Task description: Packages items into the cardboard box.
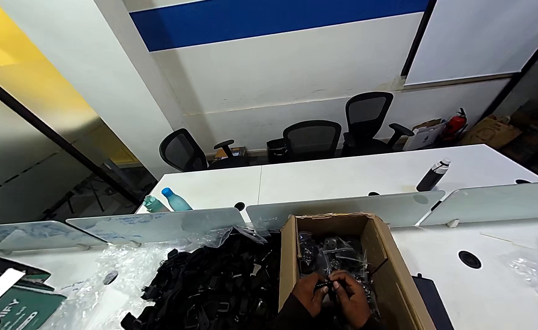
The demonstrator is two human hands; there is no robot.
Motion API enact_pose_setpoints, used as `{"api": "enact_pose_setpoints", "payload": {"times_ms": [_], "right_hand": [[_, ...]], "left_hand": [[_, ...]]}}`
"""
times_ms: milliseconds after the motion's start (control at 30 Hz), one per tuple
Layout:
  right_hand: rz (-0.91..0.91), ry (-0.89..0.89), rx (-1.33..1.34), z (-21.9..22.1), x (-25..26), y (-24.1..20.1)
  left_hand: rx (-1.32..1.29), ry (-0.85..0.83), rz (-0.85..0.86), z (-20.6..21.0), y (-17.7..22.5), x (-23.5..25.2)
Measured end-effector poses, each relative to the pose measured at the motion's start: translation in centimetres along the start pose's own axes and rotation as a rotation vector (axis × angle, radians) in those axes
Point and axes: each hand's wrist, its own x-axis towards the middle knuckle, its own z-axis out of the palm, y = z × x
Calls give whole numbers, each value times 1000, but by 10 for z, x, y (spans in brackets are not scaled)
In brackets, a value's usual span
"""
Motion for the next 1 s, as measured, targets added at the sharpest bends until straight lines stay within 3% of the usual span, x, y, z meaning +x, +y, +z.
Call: {"api": "enact_pose_setpoints", "payload": {"times_ms": [100, 300, 533, 667, 733, 867, 1000], "right_hand": [[-31, -18, 67, -1, -1, 4], [214, -3, -163, 3, 2, -11], [-16, -3, 38, 2, -1, -1], [-44, -15, 70, -1, -1, 3], [0, 6, 18, -2, -1, 2], [260, 8, -231, -2, 3, -11], [224, -18, -217, -2, 3, -9]], "left_hand": [[4, 10, 15, 1, -1, 0], [10, -24, 23, 1, 1, 0], [-3, -3, 38, 4, 0, 1], [4, -17, 9, 3, 1, 0], [9, -30, -3, 2, 2, 0], [28, -61, -37, -1, 5, -1], [36, -97, -83, -6, 10, 0]]}}
